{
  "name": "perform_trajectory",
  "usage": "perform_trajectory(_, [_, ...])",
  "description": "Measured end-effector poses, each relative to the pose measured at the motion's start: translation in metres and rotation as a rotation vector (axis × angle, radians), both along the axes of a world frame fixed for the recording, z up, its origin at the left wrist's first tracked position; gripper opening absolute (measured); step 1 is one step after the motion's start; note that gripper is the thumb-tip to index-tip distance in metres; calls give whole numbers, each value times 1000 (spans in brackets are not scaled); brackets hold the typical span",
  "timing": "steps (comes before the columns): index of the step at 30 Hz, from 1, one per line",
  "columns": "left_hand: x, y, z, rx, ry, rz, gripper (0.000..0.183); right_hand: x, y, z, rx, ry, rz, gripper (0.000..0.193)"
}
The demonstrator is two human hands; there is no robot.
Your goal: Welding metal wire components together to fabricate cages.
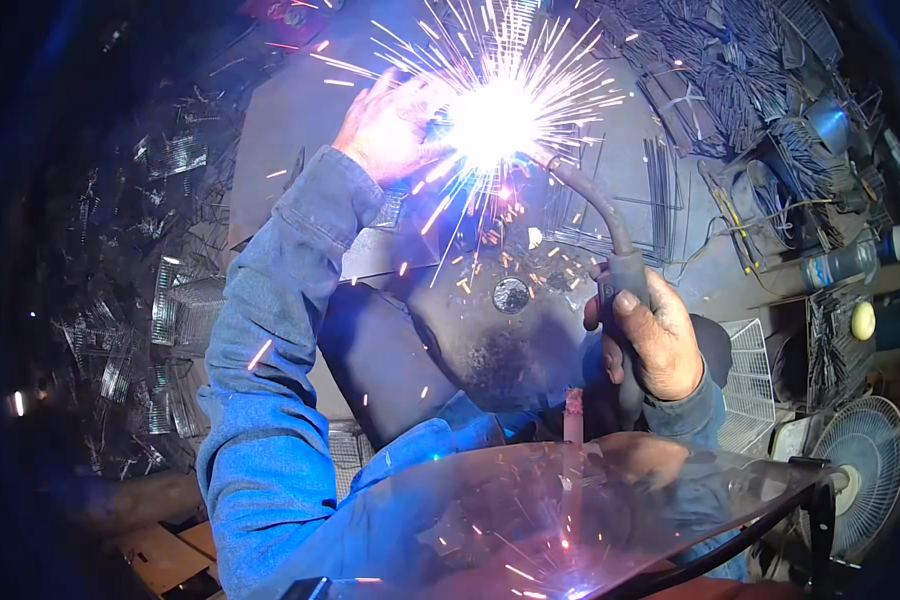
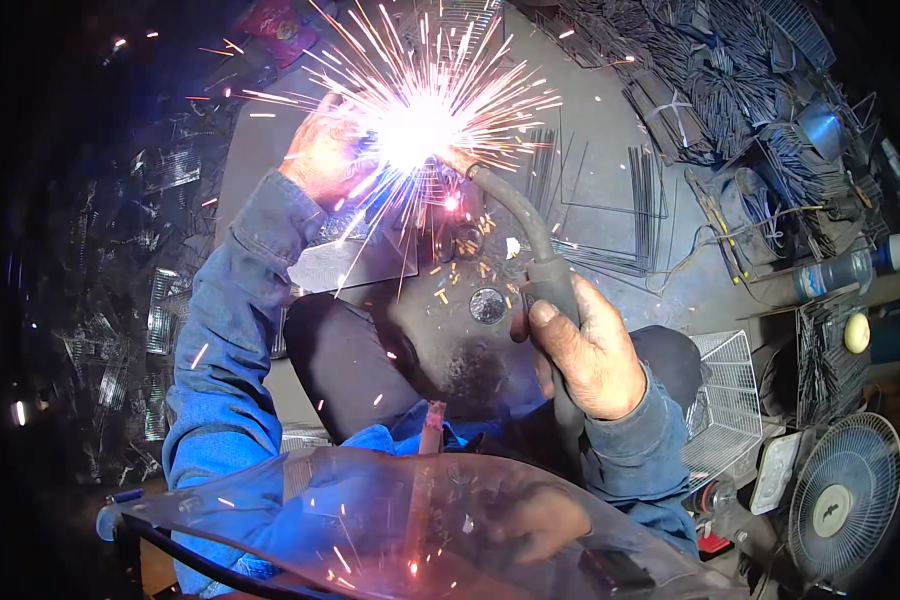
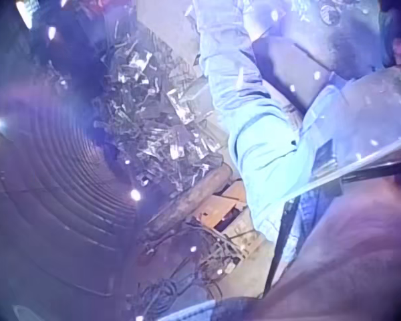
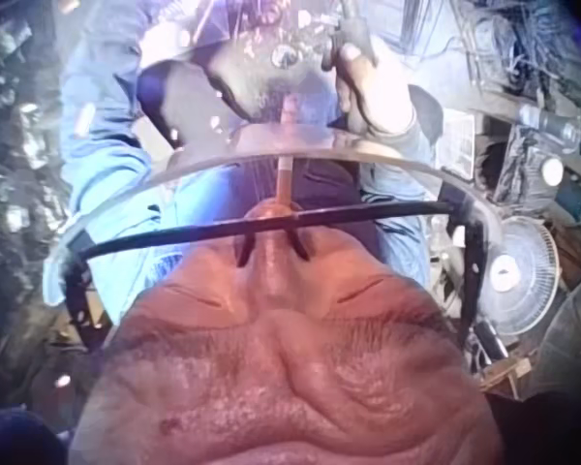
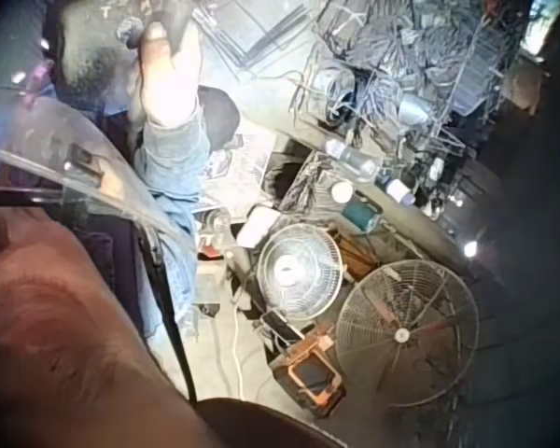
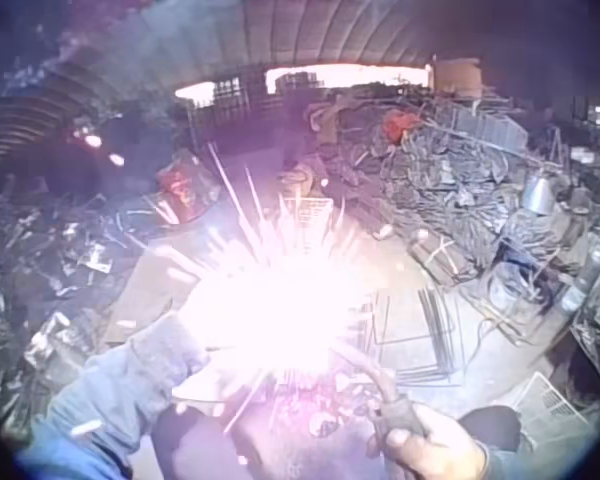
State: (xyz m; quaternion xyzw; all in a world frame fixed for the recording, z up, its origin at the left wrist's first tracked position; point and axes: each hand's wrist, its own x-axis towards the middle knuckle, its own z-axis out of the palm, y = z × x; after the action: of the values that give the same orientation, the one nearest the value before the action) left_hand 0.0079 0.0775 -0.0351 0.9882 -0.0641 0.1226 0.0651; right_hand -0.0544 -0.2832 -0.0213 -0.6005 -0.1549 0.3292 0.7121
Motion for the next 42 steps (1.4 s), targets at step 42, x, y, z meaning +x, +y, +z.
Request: perform_trajectory(42, [143, -151, 93, 548, 253, -33, 105, 109, -4, -52, 154, 50, -408, 27])
